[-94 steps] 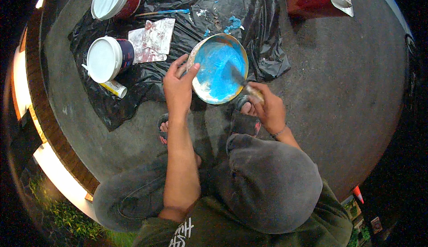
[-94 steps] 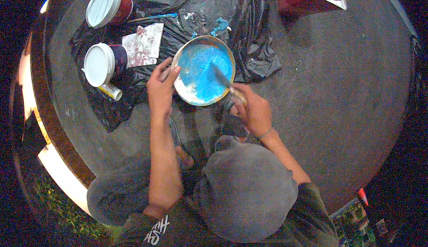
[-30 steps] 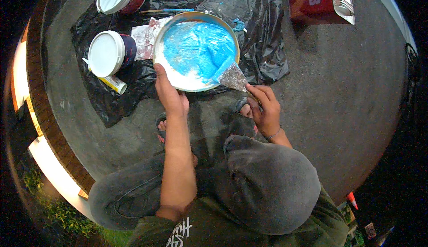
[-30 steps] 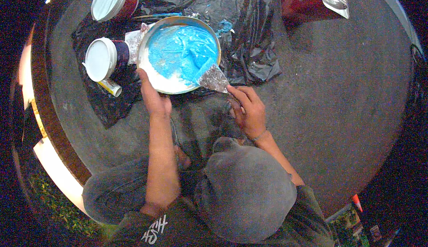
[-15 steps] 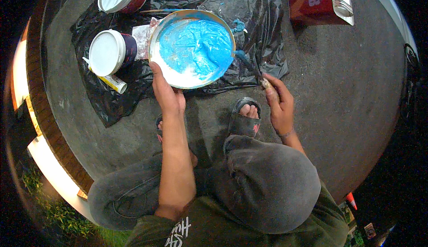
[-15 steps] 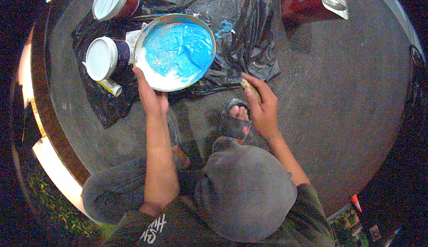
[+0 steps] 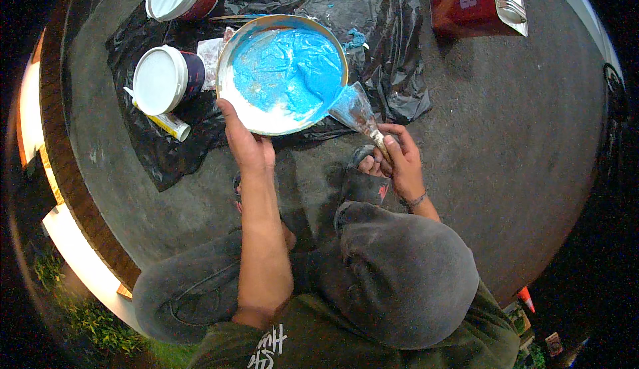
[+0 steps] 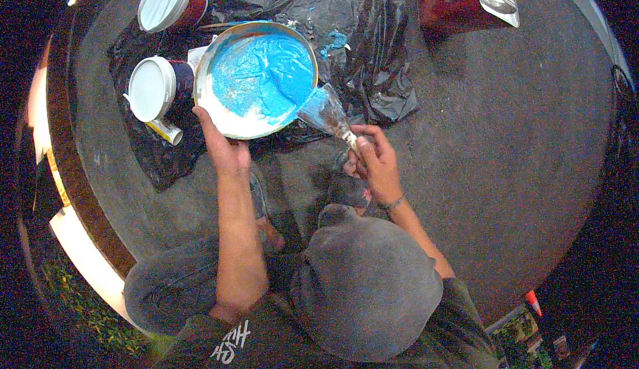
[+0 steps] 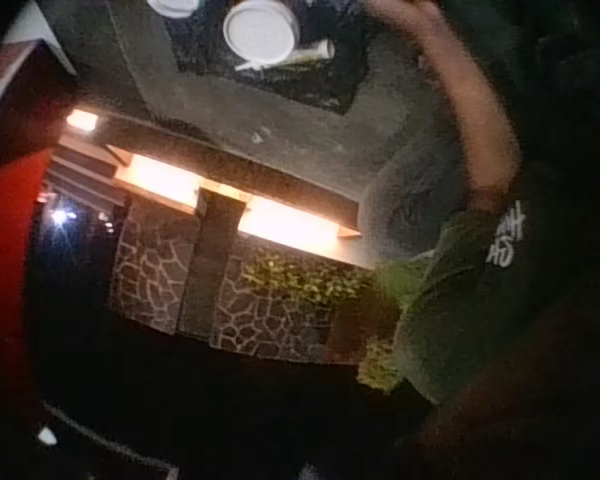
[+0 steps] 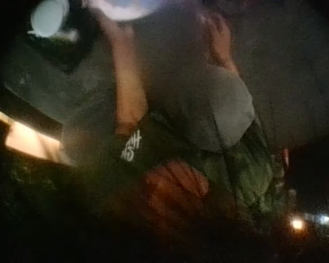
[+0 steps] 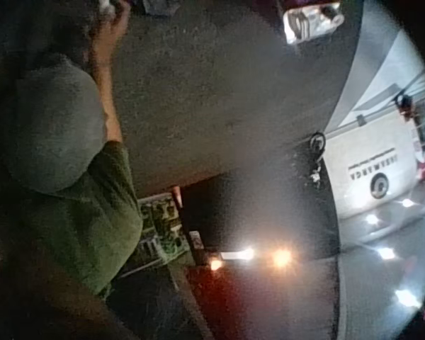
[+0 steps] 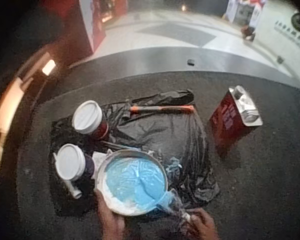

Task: The person sits on the ground and mixes blue and white paint in a small container using a brush. The person holds the container with the left hand and stirs the paint with the right hand.

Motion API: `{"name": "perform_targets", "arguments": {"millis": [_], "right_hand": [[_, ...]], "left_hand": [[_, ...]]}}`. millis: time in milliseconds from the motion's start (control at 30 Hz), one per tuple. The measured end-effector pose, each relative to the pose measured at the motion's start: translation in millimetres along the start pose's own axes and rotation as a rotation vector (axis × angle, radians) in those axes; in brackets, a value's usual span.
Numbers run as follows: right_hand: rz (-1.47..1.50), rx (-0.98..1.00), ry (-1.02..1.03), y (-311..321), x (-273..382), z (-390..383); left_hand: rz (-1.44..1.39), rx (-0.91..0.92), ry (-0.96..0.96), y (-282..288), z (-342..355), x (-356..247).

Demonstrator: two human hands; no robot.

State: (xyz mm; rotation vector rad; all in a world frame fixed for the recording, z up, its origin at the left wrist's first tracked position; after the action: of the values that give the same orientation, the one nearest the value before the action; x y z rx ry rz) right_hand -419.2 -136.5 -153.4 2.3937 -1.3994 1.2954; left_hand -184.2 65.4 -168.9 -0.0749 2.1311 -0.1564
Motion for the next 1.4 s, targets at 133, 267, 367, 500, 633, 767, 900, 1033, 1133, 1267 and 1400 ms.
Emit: {"name": "perform_targets", "arguments": {"millis": [133, 267, 367, 500, 633, 767, 900, 1033, 1133, 1267, 1400], "right_hand": [[-0.054, -0.064, 0.049, 16.9, 10.3, -1.8], [-0.099, -0.166, 0.151, 38.3, 33.5, -8.4], [-0.474, -0.068, 0.635, 3.5, 80.4, -18.2], [-0.886, 0.316, 0.737, -75.6, 113.4, -25.7], [-1.108, 0.471, 0.676, -109.3, 120.3, -25.0], [-1.366, 0.470, 0.694, -105.9, 123.7, -13.1], [-1.384, 0.422, 0.710, -105.2, 146.7, -1.0], [-0.967, 0.343, 0.684, -89.2, 158.5, 9.8], [-0.569, 0.200, 0.506, -64.1, 140.3, 24.6], [-0.208, 0.025, 0.216, -27.9, 87.9, 31.0], [-0.043, -0.024, 0.132, -4.0, 47.1, 22.6]], "left_hand": [[-0.026, 0.008, 0.042, -5.1, -3.8, -0.1], [-0.018, 0.016, -0.010, 0.6, 1.3, -7.6], [0.028, 0.025, 0.006, -5.8, 0.9, -7.9], [0.118, 0.022, -0.033, -3.8, 1.1, -9.9], [0.216, 0.080, -0.072, -11.6, -2.0, -15.1], [0.211, 0.088, -0.067, -12.0, -2.8, -17.6], [0.195, 0.094, -0.043, -12.3, -3.4, -15.3], [0.150, 0.127, 0.039, -11.2, -2.0, -7.5], [0.086, 0.150, 0.052, -11.4, -2.0, -6.8], [0.004, 0.149, 0.060, -17.5, -4.3, -10.6], [-0.025, 0.141, 0.031, -15.3, -2.6, -11.5]]}}
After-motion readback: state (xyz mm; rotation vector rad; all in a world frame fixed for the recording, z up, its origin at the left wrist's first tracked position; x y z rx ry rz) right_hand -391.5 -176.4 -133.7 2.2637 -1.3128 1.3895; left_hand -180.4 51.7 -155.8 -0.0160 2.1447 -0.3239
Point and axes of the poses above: each hand's wrist, its own z-axis towards the middle knuckle, its own y-axis out of the back of the hand, x = y × z, the point moved 9 cm from there along z, towards the middle knuckle, and after that the axes turned 15 degrees about z, right-handed, at the moved point
